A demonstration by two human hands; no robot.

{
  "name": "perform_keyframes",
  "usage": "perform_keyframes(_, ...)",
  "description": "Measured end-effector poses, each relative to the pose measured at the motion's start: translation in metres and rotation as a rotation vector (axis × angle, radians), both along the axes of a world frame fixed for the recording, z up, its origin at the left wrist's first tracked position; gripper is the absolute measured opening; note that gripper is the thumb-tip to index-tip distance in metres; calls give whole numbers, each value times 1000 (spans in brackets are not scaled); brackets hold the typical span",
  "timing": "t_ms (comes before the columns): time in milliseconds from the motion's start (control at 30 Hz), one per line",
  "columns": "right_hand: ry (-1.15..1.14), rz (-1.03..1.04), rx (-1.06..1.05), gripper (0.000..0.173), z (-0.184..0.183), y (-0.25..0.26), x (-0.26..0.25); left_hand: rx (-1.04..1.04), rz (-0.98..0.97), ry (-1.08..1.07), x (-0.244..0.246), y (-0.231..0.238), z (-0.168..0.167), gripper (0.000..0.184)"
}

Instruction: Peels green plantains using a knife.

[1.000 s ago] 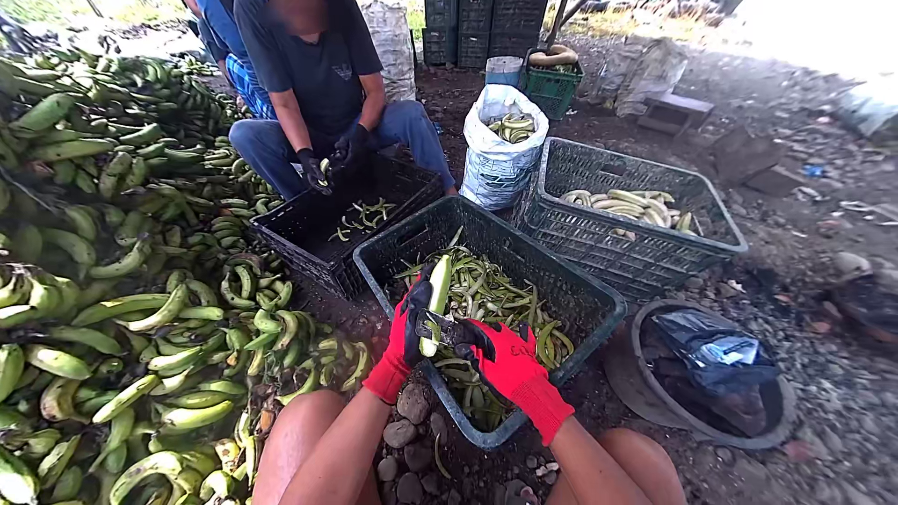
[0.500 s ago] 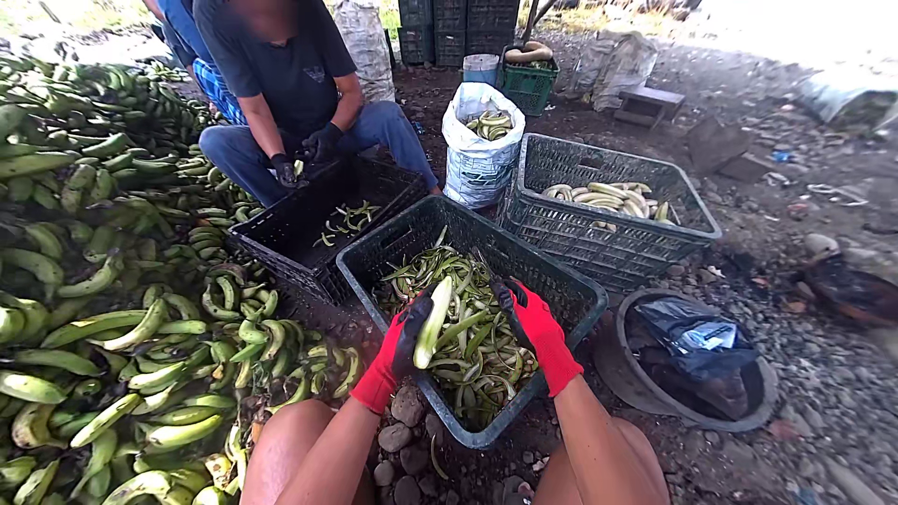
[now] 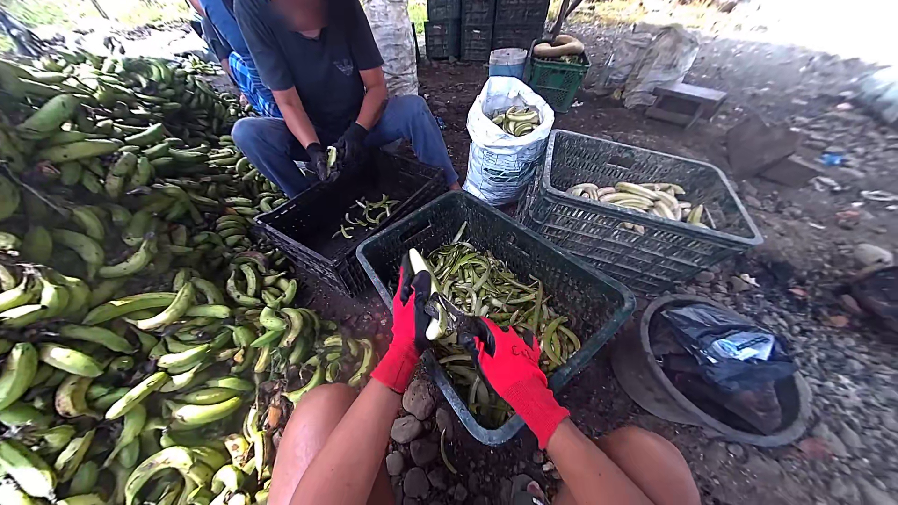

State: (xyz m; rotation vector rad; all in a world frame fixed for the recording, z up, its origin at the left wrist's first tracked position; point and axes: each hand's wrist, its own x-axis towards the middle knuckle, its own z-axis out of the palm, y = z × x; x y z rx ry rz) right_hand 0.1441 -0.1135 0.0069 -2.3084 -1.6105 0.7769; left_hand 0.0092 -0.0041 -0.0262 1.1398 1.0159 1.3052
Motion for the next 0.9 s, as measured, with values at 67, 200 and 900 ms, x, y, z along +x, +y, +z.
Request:
perform_keyframes(67, -22, -58, 45, 55, 1, 12, 17, -13, -408, -55, -5, 0, -8, 45)
perform_keyframes(200, 118, -176, 105, 50, -1, 35, 61, -97, -909, 11, 1, -4, -5, 68)
perform_keyframes(900, -17, -11, 15, 55, -1, 7, 21, -105, -254, -127, 8, 8, -10, 42)
